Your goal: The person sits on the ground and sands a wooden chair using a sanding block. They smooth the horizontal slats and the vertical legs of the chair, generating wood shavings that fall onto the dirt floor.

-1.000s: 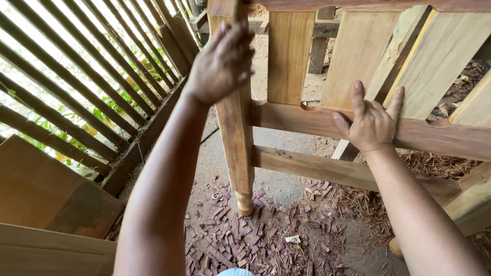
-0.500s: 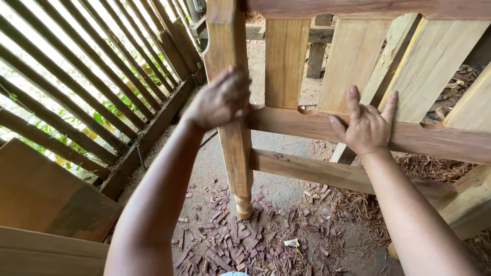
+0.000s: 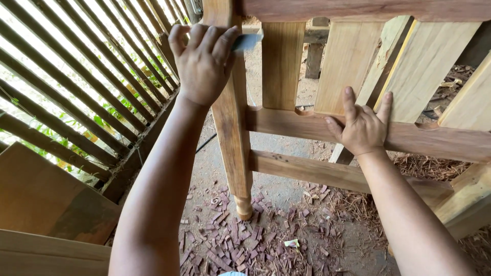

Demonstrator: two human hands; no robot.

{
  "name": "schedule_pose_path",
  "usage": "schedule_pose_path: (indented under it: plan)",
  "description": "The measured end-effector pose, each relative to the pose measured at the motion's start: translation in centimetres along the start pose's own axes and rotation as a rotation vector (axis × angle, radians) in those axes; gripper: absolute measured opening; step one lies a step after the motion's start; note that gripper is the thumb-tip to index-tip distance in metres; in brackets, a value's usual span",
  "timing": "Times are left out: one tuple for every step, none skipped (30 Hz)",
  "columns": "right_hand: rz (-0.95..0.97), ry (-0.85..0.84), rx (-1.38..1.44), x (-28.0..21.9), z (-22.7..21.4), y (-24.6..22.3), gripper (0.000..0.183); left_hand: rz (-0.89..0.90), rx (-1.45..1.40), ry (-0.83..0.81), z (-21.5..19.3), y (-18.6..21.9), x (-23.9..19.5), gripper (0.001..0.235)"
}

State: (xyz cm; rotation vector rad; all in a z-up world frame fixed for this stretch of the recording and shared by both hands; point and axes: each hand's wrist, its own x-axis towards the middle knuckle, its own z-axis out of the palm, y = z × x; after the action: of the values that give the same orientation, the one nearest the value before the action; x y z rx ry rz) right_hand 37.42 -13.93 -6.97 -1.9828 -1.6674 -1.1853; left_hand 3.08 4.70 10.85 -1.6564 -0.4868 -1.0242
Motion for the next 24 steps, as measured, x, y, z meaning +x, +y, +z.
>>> schedule_pose_path:
  plan:
    - [0.003, 0.007, -0.001, 0.2, -0.1, 0.0, 0.083, 0.002, 0.003, 0.006, -0.8, -0.1, 1.5, 0.018]
    - [0.013, -0.027, -0.022, 0.3, -0.2, 0.0, 0.086, -0.015, -0.090, -0.081, -1.5, -0.2, 2.9, 0.022]
    - [0.023, -0.060, -0.042, 0.4, -0.2, -0.1, 0.088, -0.029, -0.185, -0.168, -2.2, -0.2, 4.3, 0.032]
    - [0.024, -0.064, -0.041, 0.3, -0.1, 0.0, 0.088, -0.028, -0.188, -0.172, -2.3, 0.3, 4.8, 0.032]
    - [0.022, -0.068, -0.021, 0.2, 0.0, -0.1, 0.089, -0.011, -0.217, -0.345, -2.5, 0.8, 5.2, 0.041]
    - [0.019, -0.069, -0.002, 0.2, 0.1, -0.1, 0.089, 0.012, -0.247, -0.517, -2.6, 1.2, 5.7, 0.049]
    - [0.019, -0.071, -0.001, 0.1, 0.1, -0.2, 0.089, 0.014, -0.248, -0.519, -2.2, 1.4, 5.3, 0.049]
    - [0.022, -0.074, 0.010, 0.2, 0.0, -0.1, 0.088, 0.021, -0.227, -0.572, -1.7, 1.7, 5.1, 0.047]
    - [0.025, -0.077, 0.021, 0.2, 0.0, 0.0, 0.088, 0.027, -0.205, -0.626, -1.2, 1.9, 4.9, 0.044]
    - [0.022, -0.079, 0.019, 0.2, -0.1, 0.0, 0.088, 0.024, -0.208, -0.626, -2.0, 2.0, 5.2, 0.044]
    - [0.017, -0.053, 0.030, 0.1, -0.2, 0.0, 0.086, -0.012, -0.260, -0.682, -2.8, 2.1, 5.5, 0.044]
    - [0.016, -0.022, 0.044, 0.3, -0.3, -0.1, 0.084, -0.046, -0.309, -0.735, -3.6, 1.9, 6.0, 0.044]
    - [0.016, -0.020, 0.043, 0.3, -0.5, 0.0, 0.084, -0.046, -0.308, -0.733, -4.3, 2.6, 5.3, 0.044]
    - [0.023, -0.061, 0.056, 0.3, -0.6, 0.0, 0.085, -0.141, -0.398, -0.707, -5.0, 3.1, 4.6, 0.043]
    - [0.029, -0.102, 0.068, 0.4, -0.7, -0.1, 0.085, -0.236, -0.487, -0.679, -5.7, 3.6, 4.0, 0.043]
    - [0.028, -0.101, 0.069, 0.5, -1.1, -0.2, 0.085, -0.237, -0.486, -0.680, -6.4, 4.6, 3.1, 0.043]
    - [0.039, -0.156, 0.079, 0.5, -1.4, -0.4, 0.084, -0.345, -0.561, -0.597, -7.1, 5.6, 2.2, 0.040]
    - [0.045, -0.210, 0.087, 0.6, -1.6, -0.5, 0.083, -0.458, -0.634, -0.511, -7.8, 6.7, 1.1, 0.038]
    - [0.039, -0.209, 0.087, 1.0, -2.8, -1.4, 0.083, -0.464, -0.631, -0.511, -8.1, 7.6, 0.3, 0.038]
    - [0.061, -0.119, -0.035, 1.4, -3.9, -2.3, 0.086, -0.536, -0.682, -0.455, -8.4, 8.4, -0.4, 0.038]
    - [0.084, -0.027, -0.158, 1.8, -5.1, -3.2, 0.088, -0.607, -0.731, -0.396, -8.6, 9.3, -1.2, 0.038]
    - [0.083, -0.031, -0.158, 2.1, -6.1, -4.3, 0.088, -0.609, -0.733, -0.399, -9.1, 9.7, -1.3, 0.038]
    - [0.136, 0.115, 0.007, 2.5, -7.0, -5.4, 0.078, -0.626, -0.776, -0.354, -9.5, 10.2, -1.4, 0.038]
    - [0.189, 0.264, 0.171, 2.9, -7.9, -6.5, 0.068, -0.641, -0.818, -0.306, -9.9, 10.7, -1.4, 0.038]
